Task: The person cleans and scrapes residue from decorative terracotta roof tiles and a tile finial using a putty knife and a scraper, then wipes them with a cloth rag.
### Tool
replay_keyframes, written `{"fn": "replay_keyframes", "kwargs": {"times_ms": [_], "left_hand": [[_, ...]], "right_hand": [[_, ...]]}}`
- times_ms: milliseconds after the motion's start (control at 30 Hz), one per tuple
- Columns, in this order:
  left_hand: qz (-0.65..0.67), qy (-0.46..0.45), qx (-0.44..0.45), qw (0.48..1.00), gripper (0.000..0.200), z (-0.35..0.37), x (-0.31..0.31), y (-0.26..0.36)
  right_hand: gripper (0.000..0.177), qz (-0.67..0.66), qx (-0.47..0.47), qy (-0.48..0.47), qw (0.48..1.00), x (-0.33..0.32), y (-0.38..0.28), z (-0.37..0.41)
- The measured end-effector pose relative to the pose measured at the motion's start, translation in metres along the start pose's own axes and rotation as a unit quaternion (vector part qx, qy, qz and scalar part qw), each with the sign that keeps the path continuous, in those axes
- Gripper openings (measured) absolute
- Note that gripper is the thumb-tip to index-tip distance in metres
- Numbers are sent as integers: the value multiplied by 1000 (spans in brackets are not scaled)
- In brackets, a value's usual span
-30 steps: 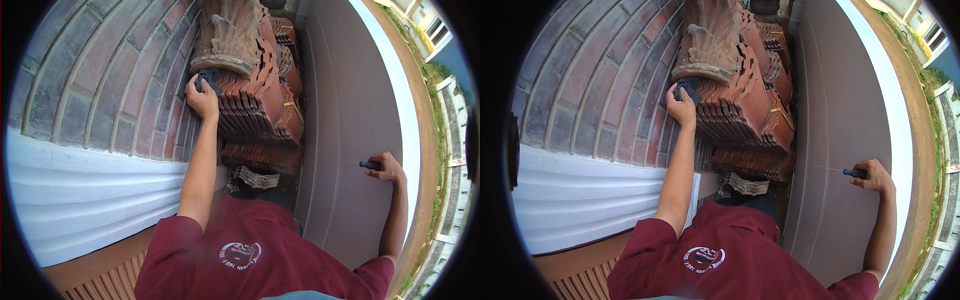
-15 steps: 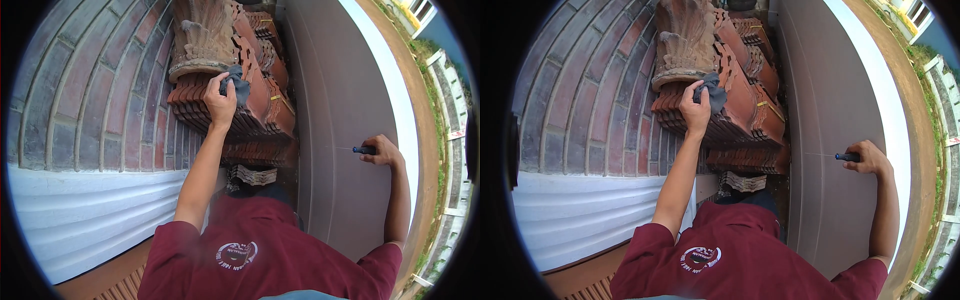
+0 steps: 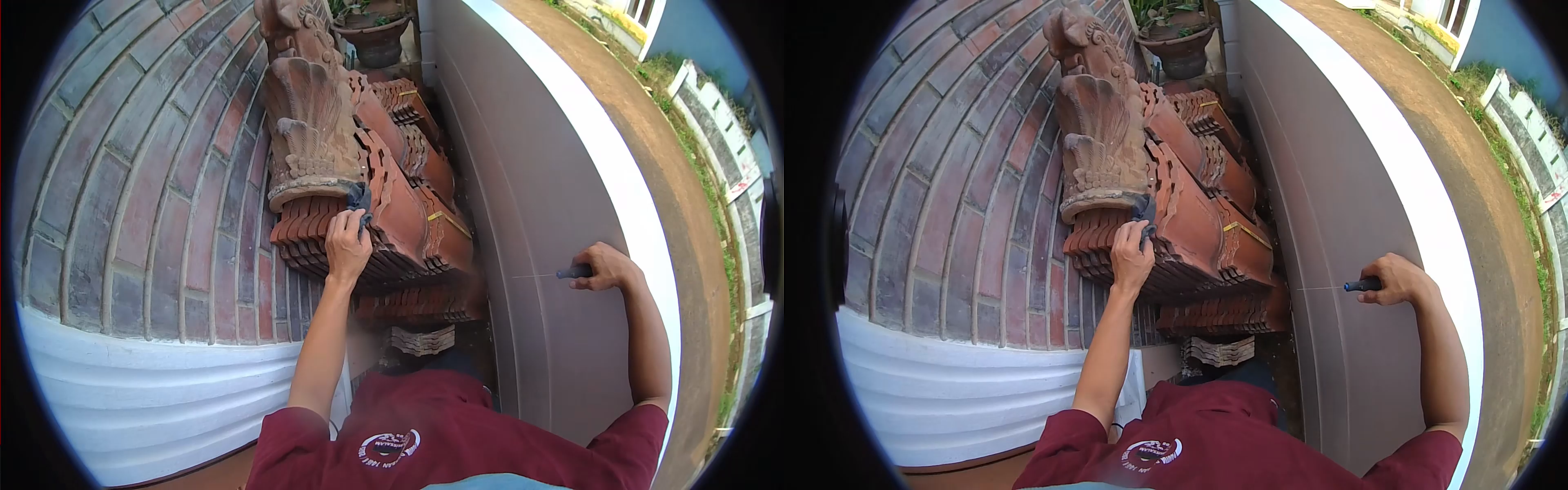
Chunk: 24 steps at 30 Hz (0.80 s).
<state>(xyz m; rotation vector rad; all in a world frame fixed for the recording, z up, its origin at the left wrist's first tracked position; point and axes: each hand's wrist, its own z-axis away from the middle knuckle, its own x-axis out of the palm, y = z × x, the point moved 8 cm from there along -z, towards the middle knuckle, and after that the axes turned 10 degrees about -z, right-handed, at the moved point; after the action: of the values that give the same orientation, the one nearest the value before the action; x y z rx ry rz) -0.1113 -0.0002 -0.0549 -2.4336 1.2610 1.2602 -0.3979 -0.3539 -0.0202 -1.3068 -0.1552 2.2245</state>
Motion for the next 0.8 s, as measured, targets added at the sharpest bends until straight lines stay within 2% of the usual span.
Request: {"fn": "replay_keyframes", "kwargs": {"times_ms": [67, 167, 233, 300, 367, 433, 533, 633, 700, 767, 800], "left_hand": [[-4, 59, -68, 996, 33, 8, -24, -28], [-120, 159, -126, 972, 36, 13, -56, -75], [-111, 129, -151, 974, 37, 12, -51, -95], [-173, 57, -118, 976, 38, 17, -32, -81], [-163, 30, -82, 983, 39, 31, -11, -62], [-100, 49, -66, 992, 40, 45, 1, -42], [-77, 79, -76, 991, 39, 54, -3, -23], [34, 21, -50, 998, 40, 65, 5, -11], [42, 2, -14, 999, 39, 72, -1, -2], [147, 70, -119, 980, 33, 71, -15, -20], [126, 107, -148, 975, 30, 67, -31, -27]], "right_hand": [[27, 2, -5, 3, 1000, -1, 0, 0], [27, 1, -9, 2, 1000, 0, 0, 1], [27, -2, -9, 2, 1000, 0, 0, 0], [28, 1, -14, 4, 1000, 0, 1, -1], [28, 6, -19, 6, 1000, 1, 1, -2], [27, 12, -20, 6, 1000, 1, 2, -2], [27, 12, -1, -3, 1000, 2, 1, -1], [28, -2, -29, 23, 999, 2, 1, -3], [28, -8, -24, 21, 999, 3, 0, -2], [27, -7, -15, 22, 1000, 1, -7, -4], [27, -2, -4, 21, 1000, 0, -10, -2]]}}
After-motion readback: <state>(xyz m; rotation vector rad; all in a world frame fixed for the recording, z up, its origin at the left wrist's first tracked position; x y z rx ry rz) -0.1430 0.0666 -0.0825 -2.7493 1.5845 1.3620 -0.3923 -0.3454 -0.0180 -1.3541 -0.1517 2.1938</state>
